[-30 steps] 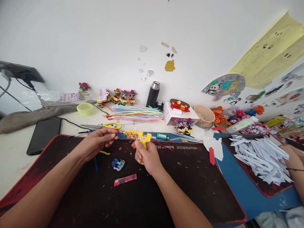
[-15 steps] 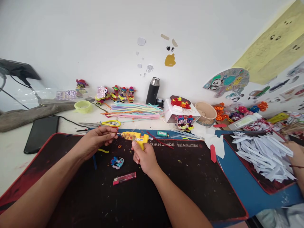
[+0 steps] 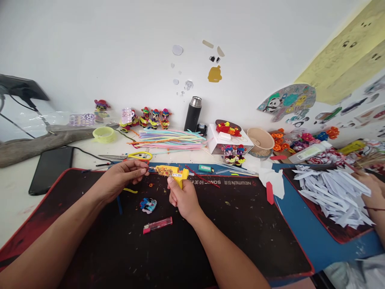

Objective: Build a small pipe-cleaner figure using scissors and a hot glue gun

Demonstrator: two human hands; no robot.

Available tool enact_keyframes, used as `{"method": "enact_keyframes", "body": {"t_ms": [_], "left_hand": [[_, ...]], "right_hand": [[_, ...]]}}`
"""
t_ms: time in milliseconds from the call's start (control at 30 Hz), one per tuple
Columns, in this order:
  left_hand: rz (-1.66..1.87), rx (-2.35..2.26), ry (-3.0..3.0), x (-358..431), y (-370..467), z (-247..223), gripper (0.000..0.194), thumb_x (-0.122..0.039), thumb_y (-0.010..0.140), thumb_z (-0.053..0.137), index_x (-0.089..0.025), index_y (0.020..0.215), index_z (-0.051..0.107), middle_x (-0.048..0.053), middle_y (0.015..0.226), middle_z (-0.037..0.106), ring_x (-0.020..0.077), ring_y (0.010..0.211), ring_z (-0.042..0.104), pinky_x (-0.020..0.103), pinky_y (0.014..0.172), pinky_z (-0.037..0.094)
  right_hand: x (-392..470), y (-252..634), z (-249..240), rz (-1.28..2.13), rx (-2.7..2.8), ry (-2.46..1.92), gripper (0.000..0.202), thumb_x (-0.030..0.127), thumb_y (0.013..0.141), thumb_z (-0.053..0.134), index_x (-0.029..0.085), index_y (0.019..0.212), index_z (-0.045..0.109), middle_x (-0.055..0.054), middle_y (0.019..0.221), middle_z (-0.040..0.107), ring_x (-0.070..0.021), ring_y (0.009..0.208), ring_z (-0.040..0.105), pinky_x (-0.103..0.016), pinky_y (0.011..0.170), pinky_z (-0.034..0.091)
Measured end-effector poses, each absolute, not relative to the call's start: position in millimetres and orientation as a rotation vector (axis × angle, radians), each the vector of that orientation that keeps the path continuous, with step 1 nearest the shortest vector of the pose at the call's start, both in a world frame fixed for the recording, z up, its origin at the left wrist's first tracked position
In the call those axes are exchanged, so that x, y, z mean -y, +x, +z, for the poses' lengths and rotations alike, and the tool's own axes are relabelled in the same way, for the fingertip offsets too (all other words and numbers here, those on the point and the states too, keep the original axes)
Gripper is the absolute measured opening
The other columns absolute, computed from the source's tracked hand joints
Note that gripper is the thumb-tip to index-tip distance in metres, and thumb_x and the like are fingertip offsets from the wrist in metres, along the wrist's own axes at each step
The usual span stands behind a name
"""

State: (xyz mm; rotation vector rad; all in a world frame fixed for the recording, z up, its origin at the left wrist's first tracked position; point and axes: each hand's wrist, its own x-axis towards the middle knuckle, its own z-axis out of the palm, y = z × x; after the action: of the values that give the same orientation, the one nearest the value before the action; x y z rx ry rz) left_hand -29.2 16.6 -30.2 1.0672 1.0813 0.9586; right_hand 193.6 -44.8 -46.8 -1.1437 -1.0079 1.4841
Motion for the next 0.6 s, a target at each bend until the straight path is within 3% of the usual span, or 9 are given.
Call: {"method": "enact_keyframes", "body": {"t_ms": [600], "left_hand": [[0.945,-1.077,1.080,-16.7,-29.1,-28.5,0.049,-0.051,0.060,0.099,-0.019,0.091,0.080,0.001,0.078,0.070,0.0122,0.063,0.053,0.025,0.058,0.041]], "right_hand": [[43.4,194.1,-47.7,1.484,1.010,-1.160,0.064,0.080,0.075,0.078,0.021,0.069,0.055,0.012,0.042,0.037,-0.0062,0.034,0.035,-0.022,0.037,0.023]]}}
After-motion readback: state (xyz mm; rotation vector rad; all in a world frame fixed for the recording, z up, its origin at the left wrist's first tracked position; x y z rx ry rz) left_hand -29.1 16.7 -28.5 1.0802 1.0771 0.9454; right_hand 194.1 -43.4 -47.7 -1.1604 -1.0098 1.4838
